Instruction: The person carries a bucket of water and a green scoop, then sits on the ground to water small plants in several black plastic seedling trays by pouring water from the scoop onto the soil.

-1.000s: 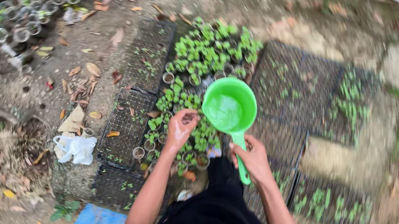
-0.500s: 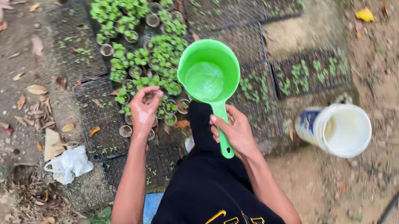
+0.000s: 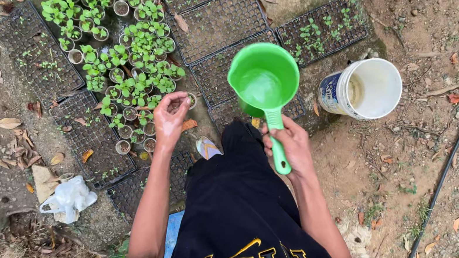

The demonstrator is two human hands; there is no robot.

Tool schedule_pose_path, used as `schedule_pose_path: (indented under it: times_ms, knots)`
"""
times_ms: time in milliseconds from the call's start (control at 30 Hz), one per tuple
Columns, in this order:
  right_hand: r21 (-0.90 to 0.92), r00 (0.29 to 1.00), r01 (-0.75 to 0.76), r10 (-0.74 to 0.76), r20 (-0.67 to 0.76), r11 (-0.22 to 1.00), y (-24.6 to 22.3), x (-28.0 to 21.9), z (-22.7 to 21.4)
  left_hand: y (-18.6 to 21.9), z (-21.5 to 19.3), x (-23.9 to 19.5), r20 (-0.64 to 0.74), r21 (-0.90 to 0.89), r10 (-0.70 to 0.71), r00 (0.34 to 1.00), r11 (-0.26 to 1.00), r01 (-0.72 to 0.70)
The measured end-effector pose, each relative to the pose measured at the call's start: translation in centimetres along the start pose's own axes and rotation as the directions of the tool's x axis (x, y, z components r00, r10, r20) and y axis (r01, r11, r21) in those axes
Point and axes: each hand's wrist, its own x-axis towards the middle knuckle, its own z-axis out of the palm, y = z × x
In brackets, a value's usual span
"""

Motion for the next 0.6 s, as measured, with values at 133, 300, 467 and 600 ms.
schedule_pose_path:
  times_ms: [133,300,467,600]
  knots:
    - [0.131,0.999,0.002,0.003,-0.035,0.991,-0.3,-0.7,-4.4,-2.2,1.9,-1.8,0.068,0.061,0.038,0.997,0.997,-0.042]
    - [0.313,0.994,-0.016,-0.019,0.108,0.950,0.1,-1.0,-11.3,-7.7,6.7,-3.0,0.100,0.057,0.085,0.991,0.994,-0.091]
    - [0.296,0.980,0.056,-0.109,0.165,0.953,5.9,1.7,-21.0,-17.7,13.5,-2.5,0.125,0.113,0.171,0.977,0.976,-0.185]
    - [0.329,0.955,0.007,-0.104,0.278,0.944,11.6,6.1,-32.2,-26.9,20.3,-3.4,0.105,0.003,0.107,0.989,0.994,-0.108]
